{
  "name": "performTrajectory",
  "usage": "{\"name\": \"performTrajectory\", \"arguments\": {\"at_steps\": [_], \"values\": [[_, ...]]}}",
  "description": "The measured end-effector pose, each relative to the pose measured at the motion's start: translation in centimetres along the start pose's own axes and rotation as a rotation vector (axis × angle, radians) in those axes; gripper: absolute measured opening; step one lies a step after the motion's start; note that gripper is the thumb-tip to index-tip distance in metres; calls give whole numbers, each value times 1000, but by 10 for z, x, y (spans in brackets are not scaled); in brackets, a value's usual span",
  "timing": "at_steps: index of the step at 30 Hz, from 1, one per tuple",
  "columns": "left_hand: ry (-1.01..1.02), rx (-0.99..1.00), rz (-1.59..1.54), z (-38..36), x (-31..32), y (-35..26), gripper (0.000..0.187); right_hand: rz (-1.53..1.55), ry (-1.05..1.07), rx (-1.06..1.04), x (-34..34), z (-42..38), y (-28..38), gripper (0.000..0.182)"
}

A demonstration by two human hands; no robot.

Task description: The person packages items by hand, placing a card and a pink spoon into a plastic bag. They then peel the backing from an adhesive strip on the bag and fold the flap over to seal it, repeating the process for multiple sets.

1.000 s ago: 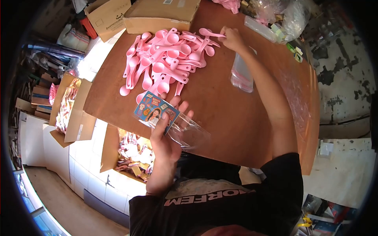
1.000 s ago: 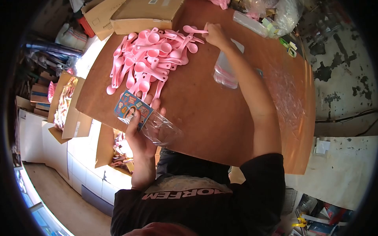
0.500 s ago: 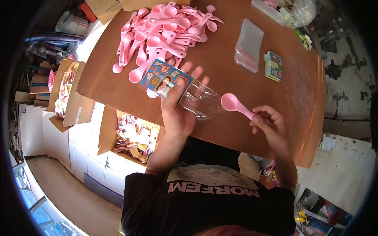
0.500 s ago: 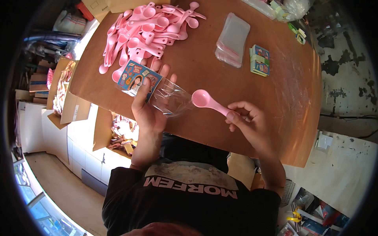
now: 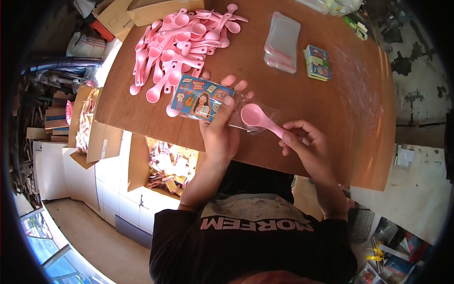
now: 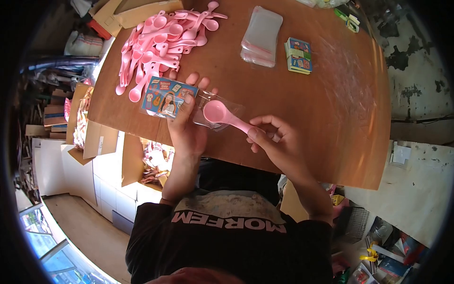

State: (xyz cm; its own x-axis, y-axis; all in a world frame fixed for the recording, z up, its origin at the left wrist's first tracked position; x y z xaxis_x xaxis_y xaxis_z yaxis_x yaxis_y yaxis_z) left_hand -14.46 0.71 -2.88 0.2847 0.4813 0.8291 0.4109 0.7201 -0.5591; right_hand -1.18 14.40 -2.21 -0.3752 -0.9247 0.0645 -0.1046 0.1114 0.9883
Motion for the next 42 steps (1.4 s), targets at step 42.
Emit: {"name": "performTrajectory", "arguments": {"at_steps": [42], "values": [[42,-117,9,-9,9,24,67,73,61,-189,15,-3,5,23]]}}
Point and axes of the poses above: each hand's wrist, its own z-axis towards the middle knuckle, its own x-axis out of the palm, y = z × x, the point moved 8 cm from there along z, towards the middle knuckle, and after that the axes turned 9 degrees about -x, right-handed, at the moved point
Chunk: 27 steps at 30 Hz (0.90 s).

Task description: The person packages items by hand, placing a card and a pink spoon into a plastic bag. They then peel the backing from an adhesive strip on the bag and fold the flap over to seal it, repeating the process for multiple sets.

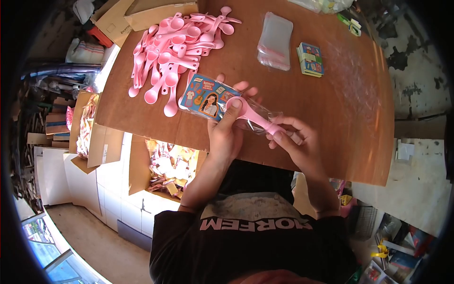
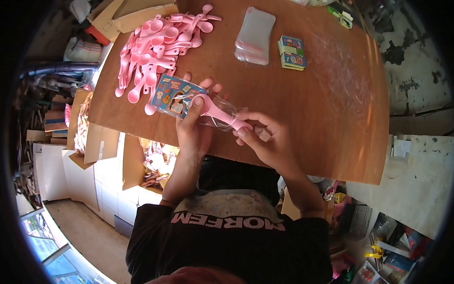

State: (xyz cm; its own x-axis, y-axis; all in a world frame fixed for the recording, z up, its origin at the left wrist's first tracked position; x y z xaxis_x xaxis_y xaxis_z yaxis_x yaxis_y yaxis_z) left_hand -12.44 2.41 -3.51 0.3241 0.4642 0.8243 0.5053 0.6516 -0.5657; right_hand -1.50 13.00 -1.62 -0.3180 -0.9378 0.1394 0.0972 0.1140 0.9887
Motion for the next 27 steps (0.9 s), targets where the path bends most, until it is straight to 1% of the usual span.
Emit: {"name": "performTrajectory", "arguments": {"at_steps": [1,5,8,9,10,12,16,18,19,21,22,24,25,26,27], "values": [[1,9,-1,0,0,-1,67,39,29,5,4,-2,2,23],[29,-26,-63,-2,4,3,67,33,39,-19,7,-6,-1,26],[37,-64,-70,-7,9,10,64,60,-52,-123,-6,-5,-5,33],[48,-85,-84,-8,11,13,64,49,-84,-140,-5,-4,-1,28],[61,-103,-100,-8,13,16,63,45,-81,-142,-2,-4,-1,28],[55,-94,-121,-6,11,12,64,-31,-159,-219,-6,-8,6,23],[62,-106,-204,-5,12,17,63,50,-93,-189,0,-9,3,21],[117,-285,-172,-12,24,36,61,20,-159,-218,-4,-9,2,25],[107,-294,-174,-13,24,42,60,15,-157,-220,-5,-8,0,25],[124,-303,-176,-12,25,41,60,-60,-202,-309,-12,-8,2,32],[138,-316,-174,-12,27,40,60,-62,-199,-310,-12,-7,0,32],[145,-331,-162,-9,25,42,58,-370,-321,-540,-16,-13,19,33],[127,-378,-148,-8,22,45,56,-372,-317,-540,-17,-11,23,33],[108,-427,-134,-8,19,48,55,-621,-229,-691,-7,-12,43,30],[176,-447,-91,-9,21,53,54,-870,-134,-838,6,-14,59,28]]}}
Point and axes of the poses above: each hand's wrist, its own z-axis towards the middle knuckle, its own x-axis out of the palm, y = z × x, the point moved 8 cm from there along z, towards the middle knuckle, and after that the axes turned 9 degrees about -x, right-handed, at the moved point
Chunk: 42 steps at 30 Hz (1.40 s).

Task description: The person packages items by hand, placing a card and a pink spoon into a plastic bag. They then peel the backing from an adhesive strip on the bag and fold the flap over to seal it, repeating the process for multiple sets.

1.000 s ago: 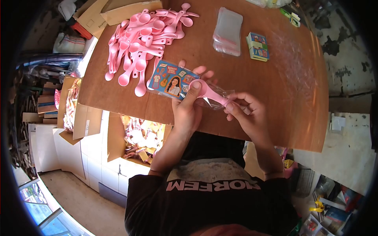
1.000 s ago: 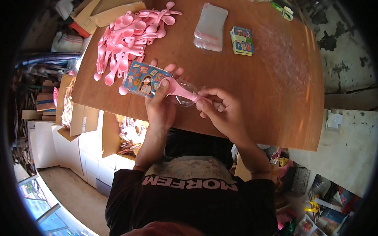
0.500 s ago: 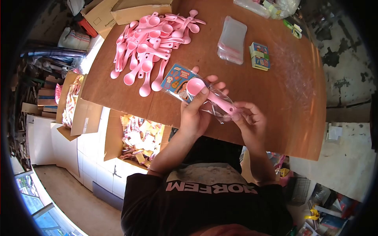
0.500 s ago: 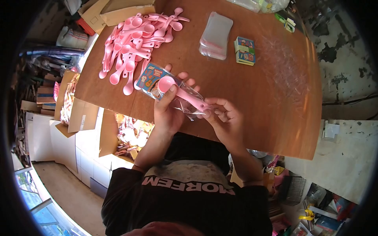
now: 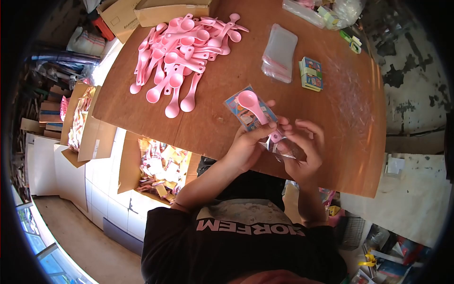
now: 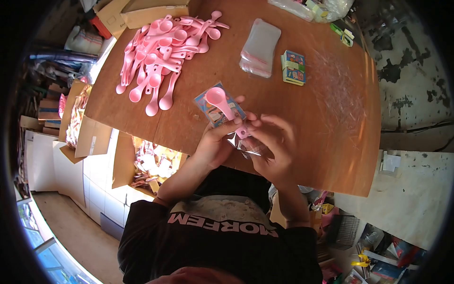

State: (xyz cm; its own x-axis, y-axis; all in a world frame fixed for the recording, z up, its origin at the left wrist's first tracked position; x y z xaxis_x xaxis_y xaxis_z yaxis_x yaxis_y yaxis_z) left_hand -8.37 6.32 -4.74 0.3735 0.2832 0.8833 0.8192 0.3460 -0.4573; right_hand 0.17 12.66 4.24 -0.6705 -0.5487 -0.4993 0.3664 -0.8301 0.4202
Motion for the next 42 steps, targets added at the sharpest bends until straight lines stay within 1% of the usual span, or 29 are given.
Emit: {"name": "performTrajectory", "arguments": {"at_steps": [1,2,3,4,5,7,8,9,11,12,13,14,15,16,17,19,22,24,25,27,28,30,32,33,34,35,36,38,42], "values": [[-3,-3,-3,0,-5,5,54,0,3,5,-4,6,0,28],[95,-130,-20,0,-2,20,56,67,51,56,-3,11,-3,24],[198,-260,-35,-1,5,32,61,129,95,107,-5,18,-7,20],[221,-354,6,-3,18,33,77,38,102,55,-18,33,-7,17],[231,-367,4,-4,19,32,77,25,98,62,-31,45,-6,17],[455,-480,211,-17,27,31,81,98,-113,98,-67,63,-6,14],[528,-481,259,-22,27,27,80,81,-119,98,-69,68,-10,14],[542,-487,259,-24,22,18,80,51,-69,152,-65,73,-18,12],[576,-389,460,-26,19,1,64,10,-21,215,-59,78,-33,11],[587,-396,461,-28,26,4,64,47,101,231,-45,75,-43,10],[259,-97,684,-19,20,-14,60,86,224,242,-31,72,-49,9],[-86,212,874,-21,16,-41,59,81,224,236,-26,71,-49,9],[-85,216,874,-17,22,-42,59,229,172,312,-21,68,-50,9],[-134,441,1083,-17,35,-58,58,378,118,385,-17,64,-52,9],[-184,673,1290,-21,51,-70,59,381,114,379,-13,62,-51,9],[-163,699,1315,-17,58,-72,56,547,149,516,0,51,-55,10],[-69,649,1268,-9,53,-63,48,575,181,569,7,41,-59,11],[-124,643,1077,-7,44,-65,37,616,183,613,9,36,-61,11],[-122,640,1077,-7,44,-62,37,620,214,631,11,35,-60,11],[-198,507,854,-4,28,-59,25,624,244,650,14,33,-60,11],[-198,506,855,-3,28,-59,25,633,262,656,16,32,-59,11],[-195,645,947,-9,34,-66,16,642,281,661,17,32,-57,12],[-224,605,960,-11,33,-67,14,368,310,418,8,49,-43,14],[-252,563,973,-10,32,-67,12,370,311,415,8,51,-41,14],[-253,564,974,-11,34,-68,12,338,242,362,3,58,-36,15],[-241,609,1061,-12,41,-70,12,305,171,310,-3,62,-32,16],[-228,654,1148,-14,46,-70,12,305,169,310,-5,63,-34,16],[-206,618,1072,-11,42,-65,14,299,326,193,-1,65,-29,21],[-208,520,889,-8,34,-58,21,323,231,228,-4,67,-25,11]]}}
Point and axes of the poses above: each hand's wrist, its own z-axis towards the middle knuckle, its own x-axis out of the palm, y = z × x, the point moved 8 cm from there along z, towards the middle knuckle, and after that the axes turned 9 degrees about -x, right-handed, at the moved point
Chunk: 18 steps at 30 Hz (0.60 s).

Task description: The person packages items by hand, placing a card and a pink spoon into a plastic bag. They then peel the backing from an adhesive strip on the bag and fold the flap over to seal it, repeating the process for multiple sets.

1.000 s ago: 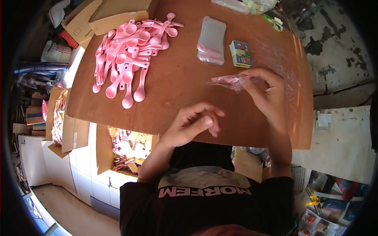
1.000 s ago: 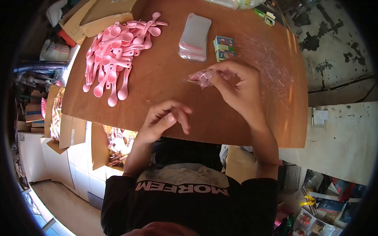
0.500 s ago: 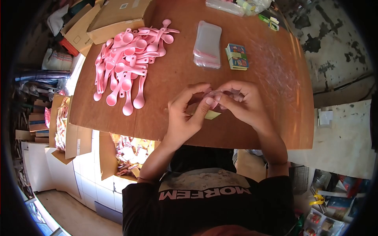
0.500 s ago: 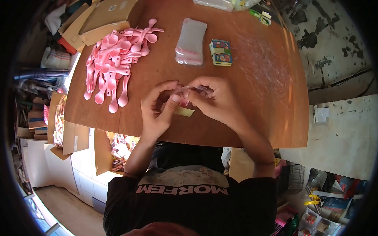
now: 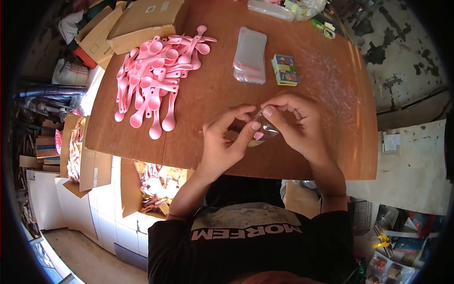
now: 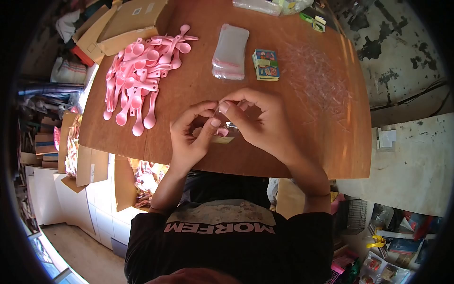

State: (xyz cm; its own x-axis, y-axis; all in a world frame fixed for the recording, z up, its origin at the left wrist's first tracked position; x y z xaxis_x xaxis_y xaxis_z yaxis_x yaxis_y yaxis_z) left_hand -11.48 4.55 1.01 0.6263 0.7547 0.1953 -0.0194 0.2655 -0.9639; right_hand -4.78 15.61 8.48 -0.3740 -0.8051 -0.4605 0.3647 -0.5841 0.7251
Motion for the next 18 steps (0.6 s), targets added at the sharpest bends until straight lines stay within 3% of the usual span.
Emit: {"name": "performTrajectory", "arguments": {"at_steps": [2,4,6,9,18], "values": [[22,36,16,-2,0,-5,23,270,-190,188,-3,-7,-10,10],[45,74,34,-1,3,-18,25,310,-215,195,2,-6,-7,10],[40,307,97,-4,8,-48,24,351,-242,202,2,-7,-7,11],[21,239,112,-1,6,-35,24,336,-181,147,5,-4,-1,11],[2,229,185,-5,1,-30,22,359,-279,95,-4,-2,5,11]]}}
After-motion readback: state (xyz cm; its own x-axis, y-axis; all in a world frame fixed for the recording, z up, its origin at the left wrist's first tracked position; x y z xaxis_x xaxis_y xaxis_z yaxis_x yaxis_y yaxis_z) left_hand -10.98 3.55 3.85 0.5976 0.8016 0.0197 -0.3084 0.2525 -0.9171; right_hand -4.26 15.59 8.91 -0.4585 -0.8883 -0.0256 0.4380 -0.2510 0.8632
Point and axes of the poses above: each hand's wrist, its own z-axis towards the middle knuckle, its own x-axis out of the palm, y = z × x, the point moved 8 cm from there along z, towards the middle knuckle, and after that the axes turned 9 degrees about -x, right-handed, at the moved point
